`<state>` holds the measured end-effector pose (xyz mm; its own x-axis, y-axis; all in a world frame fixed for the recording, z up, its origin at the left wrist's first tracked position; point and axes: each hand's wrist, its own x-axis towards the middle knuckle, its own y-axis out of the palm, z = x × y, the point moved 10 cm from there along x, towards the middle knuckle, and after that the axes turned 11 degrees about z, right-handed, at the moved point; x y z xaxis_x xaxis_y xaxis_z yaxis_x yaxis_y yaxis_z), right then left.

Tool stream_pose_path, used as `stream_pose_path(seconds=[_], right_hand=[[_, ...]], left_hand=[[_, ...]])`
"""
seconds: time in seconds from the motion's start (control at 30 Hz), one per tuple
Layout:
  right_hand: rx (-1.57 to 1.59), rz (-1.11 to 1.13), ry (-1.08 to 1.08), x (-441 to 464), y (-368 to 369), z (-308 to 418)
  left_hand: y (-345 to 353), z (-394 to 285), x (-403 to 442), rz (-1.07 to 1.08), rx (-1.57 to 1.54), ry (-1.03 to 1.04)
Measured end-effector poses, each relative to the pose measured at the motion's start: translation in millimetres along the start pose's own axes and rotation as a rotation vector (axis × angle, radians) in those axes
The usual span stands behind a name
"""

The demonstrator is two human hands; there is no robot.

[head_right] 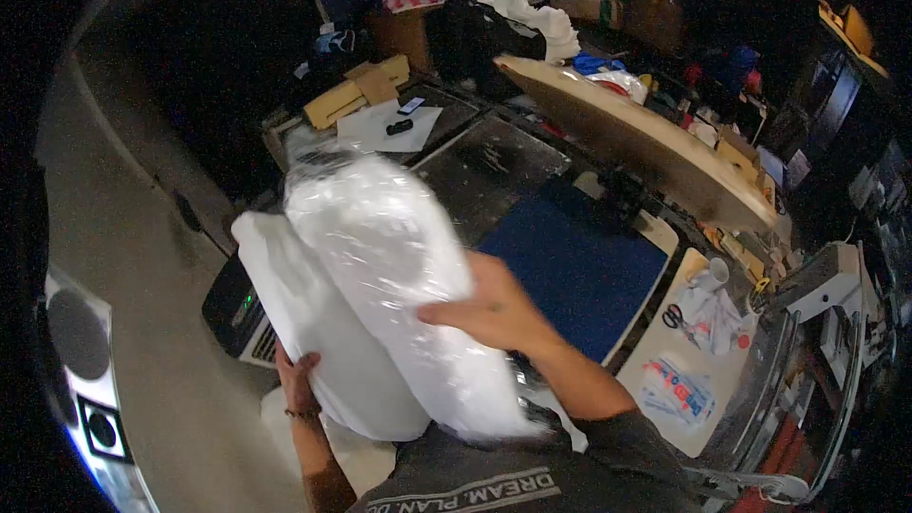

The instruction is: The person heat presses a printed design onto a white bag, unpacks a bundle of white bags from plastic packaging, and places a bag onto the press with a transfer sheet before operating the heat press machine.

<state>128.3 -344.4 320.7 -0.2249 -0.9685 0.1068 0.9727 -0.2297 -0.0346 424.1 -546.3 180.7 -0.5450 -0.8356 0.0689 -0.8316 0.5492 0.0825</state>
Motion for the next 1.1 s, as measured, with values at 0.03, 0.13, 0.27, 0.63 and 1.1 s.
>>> stream_pose_path(seconds=[0.03,0.13,0.27,0.63,1.1], right_hand=[[0.048,-0.050,0.001,1,-9,17],[0.130,-0.227,0.028,-7,-35,45],[0.074,-0.499,0.099,-30,-68,54],[-0.046,-1.068,0.193,-97,-93,43],[-0.388,-1.508,0.733,16,-48,47]], left_hand=[[3,-15,36,0.056,-0.006,-0.031],[0,-34,143,0.120,-0.064,-0.065],[21,-69,288,0.289,0.056,-0.040],[298,-65,455,0.621,1.111,0.227],[347,145,411,1.138,0.239,0.113]])
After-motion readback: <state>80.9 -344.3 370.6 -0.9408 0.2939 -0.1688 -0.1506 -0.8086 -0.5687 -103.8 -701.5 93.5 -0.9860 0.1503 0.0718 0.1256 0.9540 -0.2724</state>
